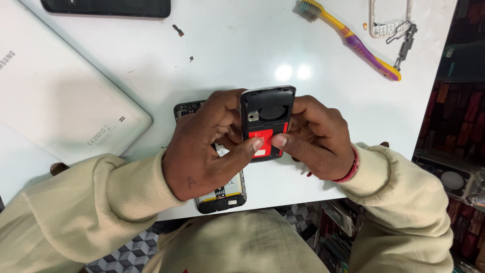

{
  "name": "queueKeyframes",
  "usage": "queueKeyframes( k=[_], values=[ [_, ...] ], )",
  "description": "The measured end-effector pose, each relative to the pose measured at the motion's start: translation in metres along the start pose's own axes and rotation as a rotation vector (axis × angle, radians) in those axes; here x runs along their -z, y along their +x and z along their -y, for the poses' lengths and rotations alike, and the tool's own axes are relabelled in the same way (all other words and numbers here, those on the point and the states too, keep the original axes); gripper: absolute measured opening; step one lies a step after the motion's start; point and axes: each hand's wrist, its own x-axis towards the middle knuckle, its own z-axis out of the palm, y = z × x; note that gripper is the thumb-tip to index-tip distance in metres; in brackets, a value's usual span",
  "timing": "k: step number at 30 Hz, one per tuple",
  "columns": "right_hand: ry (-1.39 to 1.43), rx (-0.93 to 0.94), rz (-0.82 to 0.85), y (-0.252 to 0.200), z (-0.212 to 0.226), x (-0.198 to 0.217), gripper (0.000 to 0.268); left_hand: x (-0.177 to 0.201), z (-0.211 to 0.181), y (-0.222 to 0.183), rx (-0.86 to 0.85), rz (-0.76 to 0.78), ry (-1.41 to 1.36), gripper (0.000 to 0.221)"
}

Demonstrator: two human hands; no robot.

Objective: The person disassembles a feature phone, removes the battery, and uses a screwdriver to adjust internal components. They then reassemble the phone, insert the battery, and test the keypad. Finally, they handle a white Samsung smartphone, removing its back cover.

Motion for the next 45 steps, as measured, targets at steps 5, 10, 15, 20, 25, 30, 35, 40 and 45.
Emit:
queueKeyframes(
  k=[5,10,15,20,25,30,35,40,45],
  values=[
    [-0.164,0.014,-0.068,0.0,0.0,-0.001,0.036,0.003,0.002,0.0,-0.04,0.011,-0.008,0.061],
    [-0.433,0.087,-0.337,-0.012,0.0,0.002,0.035,0.004,0.005,-0.001,0.004,0.012,-0.121,0.078],
    [-0.735,0.47,-0.197,-0.011,0.02,-0.01,0.025,0.003,0.005,-0.001,-0.037,0.012,-0.017,0.083],
    [-0.84,0.665,-0.438,-0.014,0.039,-0.07,0.024,0.002,0.004,-0.002,-0.017,0.002,0.032,0.084],
    [-0.808,1.0,-0.314,-0.021,0.016,-0.067,0.011,0.0,0.004,0.0,-0.002,-0.007,0.094,0.084],
    [-0.938,1.129,-0.128,-0.032,0.005,-0.049,0.008,-0.001,0.006,0.001,-0.024,-0.003,0.109,0.082],
    [-1.031,1.321,-0.055,-0.028,0.003,-0.054,0.019,-0.001,0.002,0.001,0.019,-0.009,0.091,0.083],
    [-0.7,1.208,-0.387,-0.036,-0.01,-0.066,0.028,0.0,0.004,-0.003,0.031,0.007,0.098,0.082],
    [-0.68,1.21,-0.41,-0.034,-0.002,-0.06,0.031,0.002,0.003,0.0,0.025,0.025,0.117,0.083]
  ],
)
